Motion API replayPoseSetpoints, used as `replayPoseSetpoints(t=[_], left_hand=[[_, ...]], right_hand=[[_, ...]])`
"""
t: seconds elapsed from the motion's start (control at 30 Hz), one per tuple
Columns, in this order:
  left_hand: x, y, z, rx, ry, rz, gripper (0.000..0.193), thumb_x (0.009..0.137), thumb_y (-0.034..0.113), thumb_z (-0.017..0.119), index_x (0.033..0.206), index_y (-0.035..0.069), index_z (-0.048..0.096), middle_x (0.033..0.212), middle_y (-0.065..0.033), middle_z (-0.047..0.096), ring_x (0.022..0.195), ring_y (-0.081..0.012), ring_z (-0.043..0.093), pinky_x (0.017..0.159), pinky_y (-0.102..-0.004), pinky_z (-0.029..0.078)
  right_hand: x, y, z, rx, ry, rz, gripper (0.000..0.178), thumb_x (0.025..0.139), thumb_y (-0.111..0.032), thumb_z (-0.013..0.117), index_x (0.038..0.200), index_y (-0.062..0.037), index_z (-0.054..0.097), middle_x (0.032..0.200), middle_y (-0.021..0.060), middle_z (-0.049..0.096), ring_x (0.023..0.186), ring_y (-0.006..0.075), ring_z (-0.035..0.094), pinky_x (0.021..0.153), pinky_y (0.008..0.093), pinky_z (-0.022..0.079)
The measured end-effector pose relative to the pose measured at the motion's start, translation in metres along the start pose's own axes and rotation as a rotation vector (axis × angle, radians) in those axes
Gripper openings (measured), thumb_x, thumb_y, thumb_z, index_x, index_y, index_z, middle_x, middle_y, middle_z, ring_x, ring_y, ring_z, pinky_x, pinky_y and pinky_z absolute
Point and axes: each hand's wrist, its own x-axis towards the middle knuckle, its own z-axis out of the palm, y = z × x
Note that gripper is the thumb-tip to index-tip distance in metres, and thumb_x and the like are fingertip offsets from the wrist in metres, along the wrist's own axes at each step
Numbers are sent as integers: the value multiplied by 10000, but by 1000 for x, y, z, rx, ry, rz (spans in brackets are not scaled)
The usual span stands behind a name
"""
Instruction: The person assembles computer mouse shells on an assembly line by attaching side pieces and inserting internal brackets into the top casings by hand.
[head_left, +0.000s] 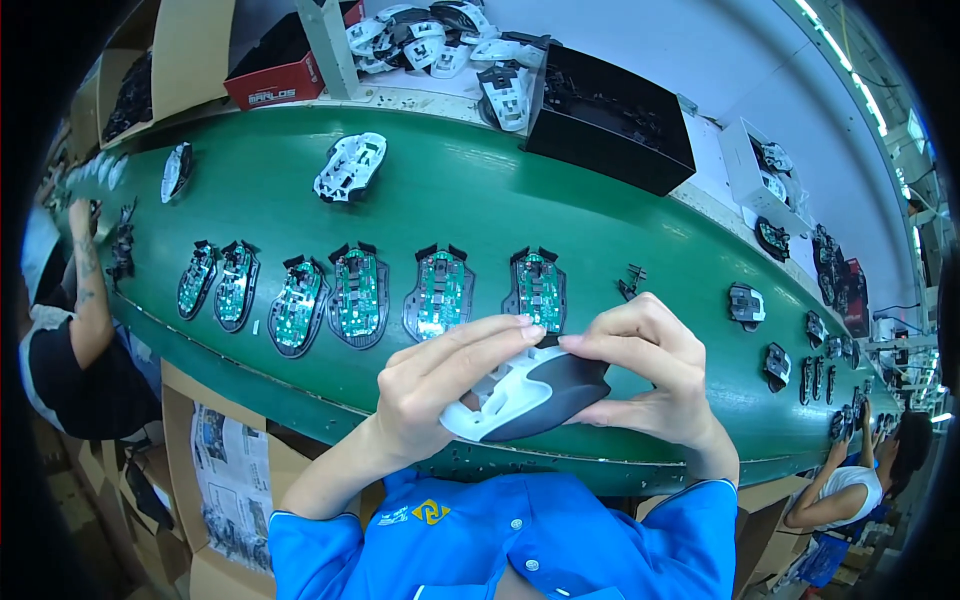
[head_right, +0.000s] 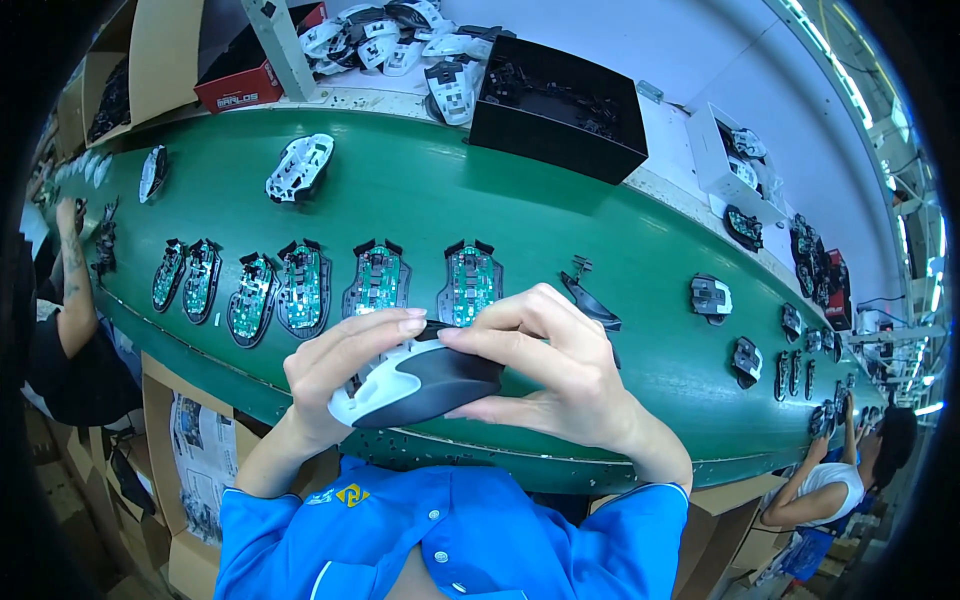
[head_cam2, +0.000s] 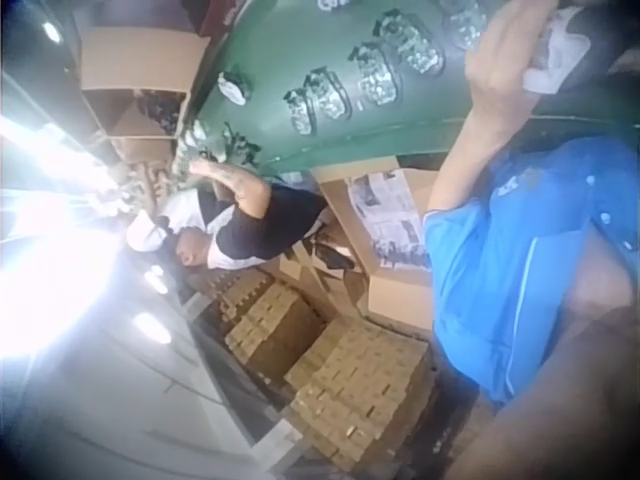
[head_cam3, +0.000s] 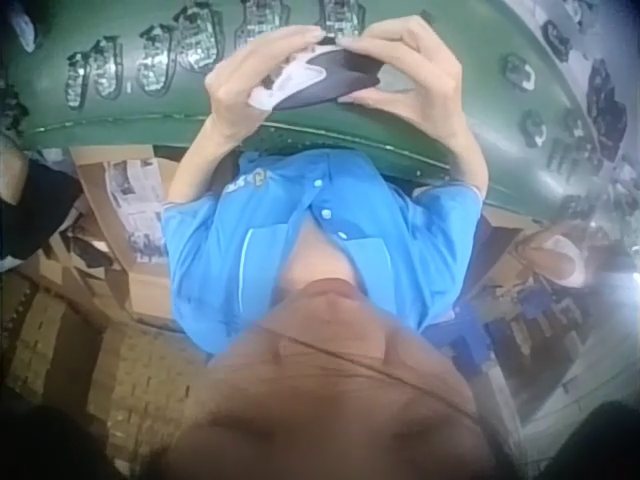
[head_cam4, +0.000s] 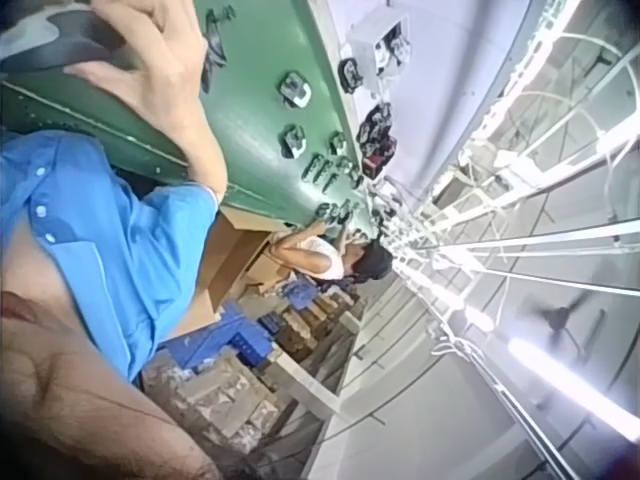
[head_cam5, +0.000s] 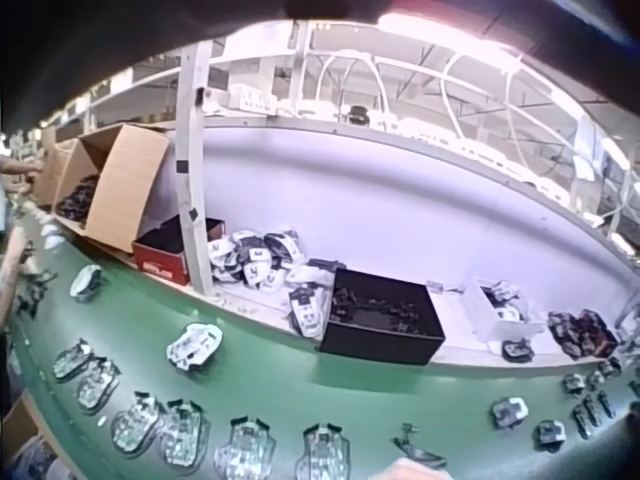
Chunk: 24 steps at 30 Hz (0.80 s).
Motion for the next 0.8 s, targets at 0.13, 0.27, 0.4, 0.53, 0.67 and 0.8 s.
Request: replayPoseSetpoints(t=[0.13, 0.27, 0.4, 0.53, 0.67, 0.8], left_hand=[[2, -3, -1, 73, 36, 140, 366, 676, 27, 647, 1042, 23, 654, 1027, -151, 647, 798, -231, 670, 606, -274, 541], [2, -7, -3, 146, 30, 250, 366, 668, 66, 670, 1034, 42, 663, 1046, -160, 634, 696, -203, 647, 558, -255, 512], [4, -8, -7, 178, 45, 290, 368, 651, 58, 688, 1018, 49, 670, 1039, -160, 636, 671, -193, 638, 547, -252, 509], [4, -6, -10, 189, 65, 285, 389, 633, 42, 702, 1020, 56, 671, 1041, -170, 628, 667, -198, 637, 535, -255, 506], [0, -9, -16, 135, 76, 303, 421, 624, 40, 721, 1041, 47, 657, 1074, -196, 599, 697, -243, 642, 573, -272, 529], [-2, -10, -13, 99, 142, 287, 445, 631, 57, 747, 1062, 48, 632, 1079, -196, 591, 764, -281, 653, 612, -316, 545]], right_hand=[[5, -5, -3, -25, -50, -60, 512, 522, -205, 829, 991, -76, 670, 875, 44, 599, 741, 193, 554, 629, 302, 458], [10, -11, 1, -33, -1, -73, 483, 509, -159, 814, 965, -84, 673, 838, 35, 595, 709, 189, 551, 573, 287, 455], [6, -10, 2, -47, -8, -99, 475, 504, -164, 811, 952, -85, 676, 834, 31, 599, 689, 179, 551, 529, 263, 447], [2, -18, 2, -120, 16, -106, 467, 497, -191, 803, 937, -86, 685, 814, 14, 602, 702, 167, 554, 544, 261, 451], [13, -27, 3, -155, 87, 4, 549, 529, -139, 816, 1049, -86, 650, 942, 50, 586, 795, 217, 557, 653, 301, 464], [13, -15, 8, 18, 25, 66, 516, 560, -18, 759, 1060, -48, 638, 1023, 110, 596, 904, 248, 602, 747, 345, 517]])
